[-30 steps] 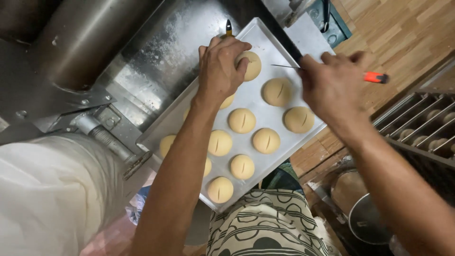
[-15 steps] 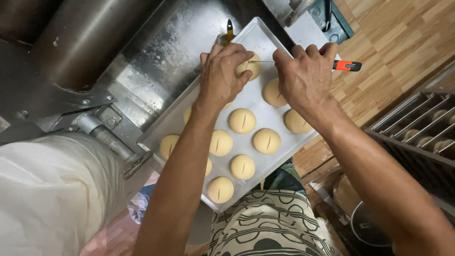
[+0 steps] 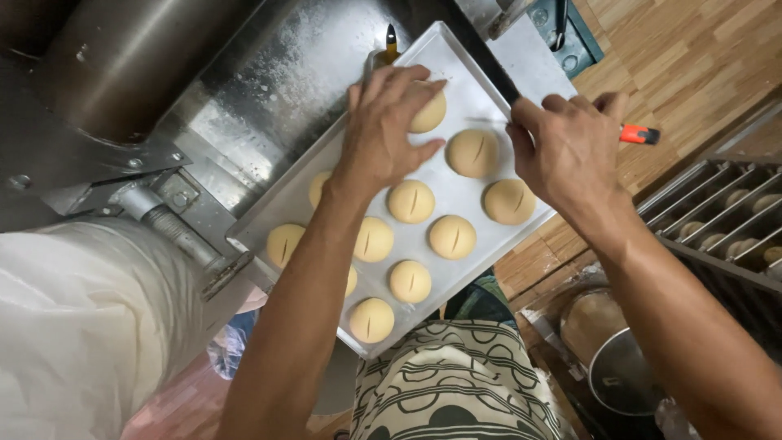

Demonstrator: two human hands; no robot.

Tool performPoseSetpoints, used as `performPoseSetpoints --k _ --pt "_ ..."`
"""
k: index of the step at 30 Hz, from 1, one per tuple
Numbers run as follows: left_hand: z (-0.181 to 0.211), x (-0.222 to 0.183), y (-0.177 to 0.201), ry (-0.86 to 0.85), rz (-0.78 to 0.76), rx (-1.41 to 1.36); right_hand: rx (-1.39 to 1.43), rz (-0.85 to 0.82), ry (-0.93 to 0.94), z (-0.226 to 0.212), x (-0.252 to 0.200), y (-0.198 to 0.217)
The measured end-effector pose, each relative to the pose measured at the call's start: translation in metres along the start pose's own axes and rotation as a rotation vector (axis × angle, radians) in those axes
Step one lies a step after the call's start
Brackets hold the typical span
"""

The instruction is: Brushing dough buns with egg wash and scoring them with a knife on baking trays

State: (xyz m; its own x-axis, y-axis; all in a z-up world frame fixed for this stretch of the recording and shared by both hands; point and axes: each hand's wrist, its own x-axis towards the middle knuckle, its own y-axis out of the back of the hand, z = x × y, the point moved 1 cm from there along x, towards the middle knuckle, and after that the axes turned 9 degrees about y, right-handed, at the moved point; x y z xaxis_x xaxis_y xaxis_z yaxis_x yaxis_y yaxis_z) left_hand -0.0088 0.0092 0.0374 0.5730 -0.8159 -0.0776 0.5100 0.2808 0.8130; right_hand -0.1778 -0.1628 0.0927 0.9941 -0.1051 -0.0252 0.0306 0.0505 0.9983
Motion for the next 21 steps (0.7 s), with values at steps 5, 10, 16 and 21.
performPoseSetpoints --k 5,10,16,21 --pt "0.024 -0.005 -0.024 -0.209 -0.077 0.168 -0.026 -0.006 0.089 0.001 -0.023 -0.009" --pt "0.037 -0.006 -0.048 -0.302 0.100 0.071 -0.081 0.109 0.132 0.003 -0.028 -0.025" --pt "0.045 -0.002 -0.056 -0.314 0.148 0.016 -0.031 0.142 0.133 -0.003 -0.025 -0.027" --pt "0.048 -0.002 -0.053 -0.304 0.164 -0.034 -0.059 0.088 0.115 -0.002 -0.024 -0.029"
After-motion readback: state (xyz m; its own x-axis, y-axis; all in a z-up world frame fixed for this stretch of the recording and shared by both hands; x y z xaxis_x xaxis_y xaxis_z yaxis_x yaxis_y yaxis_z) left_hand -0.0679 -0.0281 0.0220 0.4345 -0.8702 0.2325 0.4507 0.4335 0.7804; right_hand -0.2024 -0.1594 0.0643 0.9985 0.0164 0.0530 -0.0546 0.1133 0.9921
